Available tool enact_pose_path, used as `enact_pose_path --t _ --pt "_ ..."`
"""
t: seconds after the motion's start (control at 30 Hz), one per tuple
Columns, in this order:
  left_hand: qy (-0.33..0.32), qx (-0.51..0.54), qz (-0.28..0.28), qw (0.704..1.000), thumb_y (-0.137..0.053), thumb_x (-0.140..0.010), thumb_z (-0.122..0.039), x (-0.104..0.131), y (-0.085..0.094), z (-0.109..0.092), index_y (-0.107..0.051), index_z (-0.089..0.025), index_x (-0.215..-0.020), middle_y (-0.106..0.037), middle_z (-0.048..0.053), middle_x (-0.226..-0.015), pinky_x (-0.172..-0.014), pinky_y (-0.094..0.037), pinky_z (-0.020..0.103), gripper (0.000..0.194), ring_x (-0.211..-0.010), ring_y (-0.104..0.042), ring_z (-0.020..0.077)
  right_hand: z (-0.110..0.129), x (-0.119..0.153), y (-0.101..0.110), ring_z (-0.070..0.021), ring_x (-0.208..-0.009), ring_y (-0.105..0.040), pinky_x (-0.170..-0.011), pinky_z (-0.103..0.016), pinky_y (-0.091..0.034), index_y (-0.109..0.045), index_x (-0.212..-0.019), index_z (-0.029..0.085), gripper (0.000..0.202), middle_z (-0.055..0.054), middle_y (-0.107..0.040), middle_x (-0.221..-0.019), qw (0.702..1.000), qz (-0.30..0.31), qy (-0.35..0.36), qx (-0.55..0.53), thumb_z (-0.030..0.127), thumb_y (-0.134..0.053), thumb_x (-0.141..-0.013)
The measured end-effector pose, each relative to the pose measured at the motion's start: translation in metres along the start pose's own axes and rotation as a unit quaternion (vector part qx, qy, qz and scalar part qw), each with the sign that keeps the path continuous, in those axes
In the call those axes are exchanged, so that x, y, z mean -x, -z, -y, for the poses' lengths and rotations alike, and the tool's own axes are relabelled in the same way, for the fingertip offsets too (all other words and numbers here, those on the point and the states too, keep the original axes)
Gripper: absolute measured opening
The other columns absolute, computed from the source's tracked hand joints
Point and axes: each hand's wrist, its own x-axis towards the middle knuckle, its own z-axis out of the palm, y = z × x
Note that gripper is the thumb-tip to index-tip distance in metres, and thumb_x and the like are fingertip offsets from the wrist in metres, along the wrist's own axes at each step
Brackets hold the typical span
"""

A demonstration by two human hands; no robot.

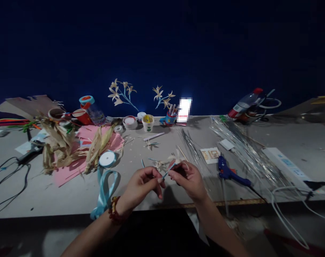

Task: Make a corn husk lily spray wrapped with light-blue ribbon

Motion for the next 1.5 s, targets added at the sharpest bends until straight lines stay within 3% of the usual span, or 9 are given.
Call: enact_pose_path --t 0.07,0.2,0.4,0.57,0.83,1.03,1.17,1.5 --pt "-0.052 -0.098 -0.038 0.993 -0.061 -0.086 -0.026 0.004 -0.003 -0.003 -0.058 -0.016 -0.077 -0.066 0.002 -0.068 -0.056 -0.046 0.023 0.015 -0.053 -0.064 0.013 0.002 0.0 0.001 -0.0123 -0.06 -0.056 -0.057 -0.023 -0.046 -0.067 -0.077 0.019 0.01 0.0 -0.061 -0.069 1.0 0.003 -0.002 0.005 0.028 -0.071 -0.077" --pt "-0.151 -0.256 -0.079 0.952 -0.056 -0.089 -0.02 0.01 -0.007 -0.005 -0.062 -0.017 -0.079 -0.066 0.003 -0.064 -0.064 -0.047 0.026 0.012 -0.06 -0.064 0.015 0.004 0.001 0.001 -0.0129 -0.062 -0.055 -0.056 -0.024 -0.046 -0.067 -0.076 0.019 0.011 -0.001 -0.061 -0.073 1.0 0.006 0.003 0.019 0.028 -0.071 -0.078" --pt "-0.212 -0.301 -0.093 0.925 -0.055 -0.087 -0.013 0.013 -0.008 0.0 -0.066 -0.02 -0.087 -0.067 0.004 -0.072 -0.07 -0.046 0.027 0.013 -0.066 -0.063 0.0169 0.003 0.003 0.002 -0.0131 -0.062 -0.055 -0.055 -0.024 -0.045 -0.067 -0.078 0.019 0.009 -0.001 -0.06 -0.073 1.0 0.002 0.008 0.007 0.027 -0.07 -0.079" --pt "-0.216 -0.313 -0.1 0.919 -0.055 -0.087 -0.014 0.012 -0.008 0.002 -0.066 -0.02 -0.088 -0.066 0.004 -0.072 -0.07 -0.045 0.028 0.012 -0.067 -0.062 0.0175 0.0 0.002 0.006 -0.0134 -0.063 -0.057 -0.058 -0.025 -0.047 -0.069 -0.08 0.02 0.007 -0.001 -0.062 -0.075 0.999 0.016 0.027 0.012 0.026 -0.07 -0.08" --pt "-0.133 -0.23 -0.084 0.961 -0.056 -0.089 -0.021 0.009 -0.011 -0.001 -0.063 -0.017 -0.079 -0.064 0.002 -0.067 -0.061 -0.047 0.024 0.012 -0.058 -0.065 0.0141 -0.002 0.003 0.005 -0.0136 -0.063 -0.058 -0.056 -0.024 -0.049 -0.069 -0.078 0.018 0.011 -0.003 -0.062 -0.075 1.0 -0.002 0.005 0.025 0.029 -0.07 -0.08" --pt "-0.017 -0.027 -0.032 0.999 -0.065 -0.084 -0.03 0.001 -0.009 0.0 -0.058 -0.015 -0.077 -0.066 0.002 -0.072 -0.052 -0.046 0.023 0.018 -0.05 -0.065 0.0125 -0.005 0.002 0.004 -0.0134 -0.063 -0.058 -0.058 -0.024 -0.05 -0.067 -0.078 0.02 0.012 -0.002 -0.063 -0.074 1.0 -0.002 0.006 0.007 0.03 -0.072 -0.079" --pt "0.021 0.06 -0.001 0.998 -0.068 -0.082 -0.032 -0.002 -0.005 0.003 -0.057 -0.014 -0.078 -0.068 0.003 -0.072 -0.052 -0.048 0.024 0.021 -0.048 -0.064 0.0123 -0.009 0.001 0.004 -0.0128 -0.063 -0.058 -0.059 -0.023 -0.05 -0.067 -0.079 0.021 0.011 -0.001 -0.063 -0.077 1.0 -0.003 0.011 -0.01 0.03 -0.072 -0.079" --pt "0.078 0.16 0.047 0.983 -0.067 -0.083 -0.024 -0.005 0.001 0.01 -0.056 -0.015 -0.079 -0.069 0.003 -0.07 -0.049 -0.049 0.022 0.015 -0.046 -0.063 0.0117 -0.009 0.0 0.001 -0.013 -0.063 -0.059 -0.06 -0.024 -0.05 -0.067 -0.078 0.02 0.013 -0.001 -0.064 -0.075 1.0 -0.003 -0.005 -0.019 0.032 -0.073 -0.078"
